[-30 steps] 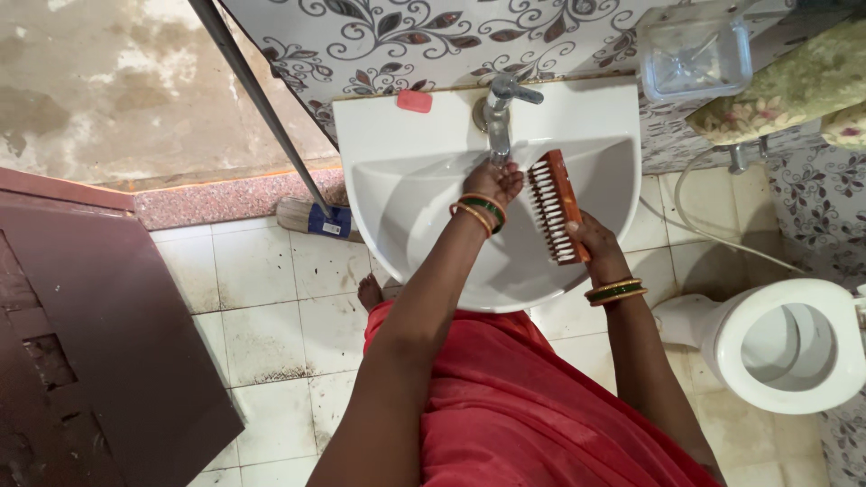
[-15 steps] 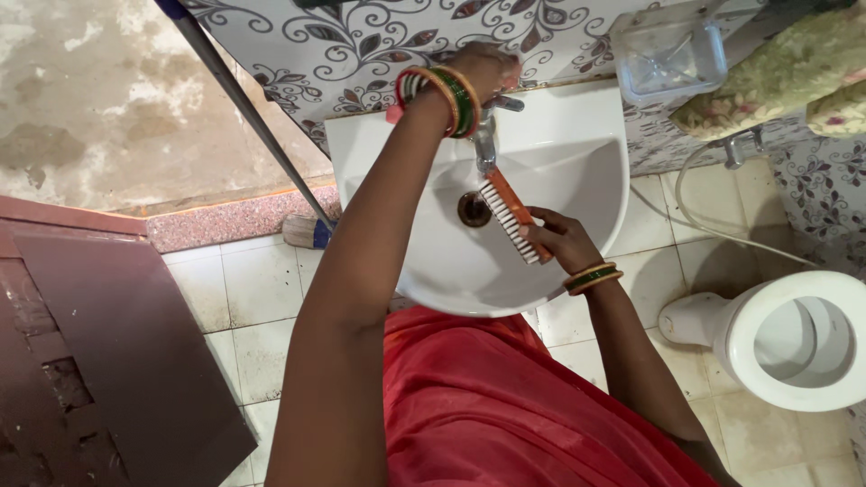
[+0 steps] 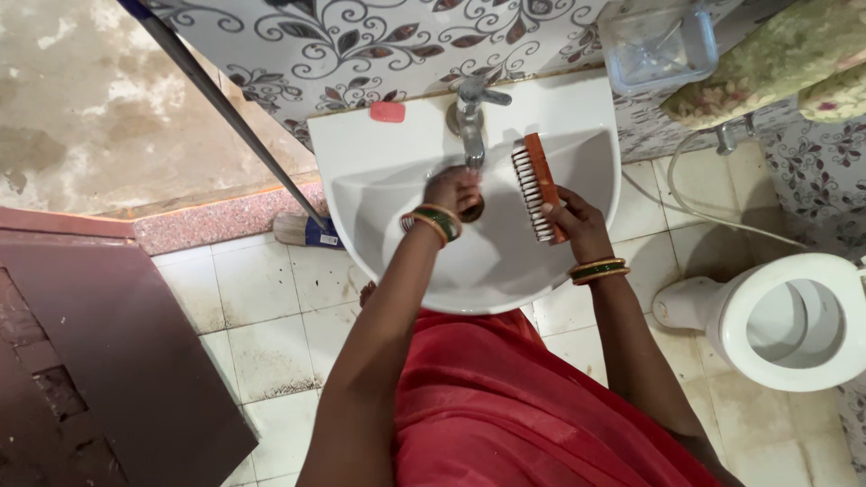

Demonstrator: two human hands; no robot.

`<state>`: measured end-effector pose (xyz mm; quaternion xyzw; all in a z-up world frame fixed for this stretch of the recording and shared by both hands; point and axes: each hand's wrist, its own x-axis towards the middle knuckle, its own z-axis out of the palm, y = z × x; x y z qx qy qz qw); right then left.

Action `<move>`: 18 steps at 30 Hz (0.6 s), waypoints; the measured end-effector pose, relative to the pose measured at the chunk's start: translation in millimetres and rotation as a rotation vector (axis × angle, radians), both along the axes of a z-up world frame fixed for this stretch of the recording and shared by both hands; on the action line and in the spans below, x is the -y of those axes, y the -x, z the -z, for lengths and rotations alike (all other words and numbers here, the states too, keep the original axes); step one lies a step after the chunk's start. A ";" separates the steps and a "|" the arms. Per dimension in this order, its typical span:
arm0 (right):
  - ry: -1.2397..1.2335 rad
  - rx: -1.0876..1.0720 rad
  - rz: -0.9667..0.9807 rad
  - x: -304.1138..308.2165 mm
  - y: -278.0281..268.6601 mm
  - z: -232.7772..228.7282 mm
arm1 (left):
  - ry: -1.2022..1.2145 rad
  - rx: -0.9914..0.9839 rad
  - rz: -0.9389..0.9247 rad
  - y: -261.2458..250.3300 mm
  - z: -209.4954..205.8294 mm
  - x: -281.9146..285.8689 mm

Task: The person cleans the interior of a white porcelain pedestal sink by hand using a brush, scrubbing the bowl and the area around the drain.

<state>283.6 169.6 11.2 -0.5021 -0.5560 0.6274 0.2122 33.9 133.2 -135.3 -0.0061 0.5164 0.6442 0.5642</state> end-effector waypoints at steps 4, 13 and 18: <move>-0.042 0.199 -0.076 6.9 5.6 -13.5 | -0.073 0.263 0.024 -28.3 20.1 -34.6; 0.073 0.201 -0.299 23.3 52.6 -1.2 | -0.071 0.141 0.279 48.5 -7.2 2.4; 0.056 -0.010 -0.307 29.6 72.2 -1.0 | -0.236 -0.566 0.035 140.8 -55.0 5.5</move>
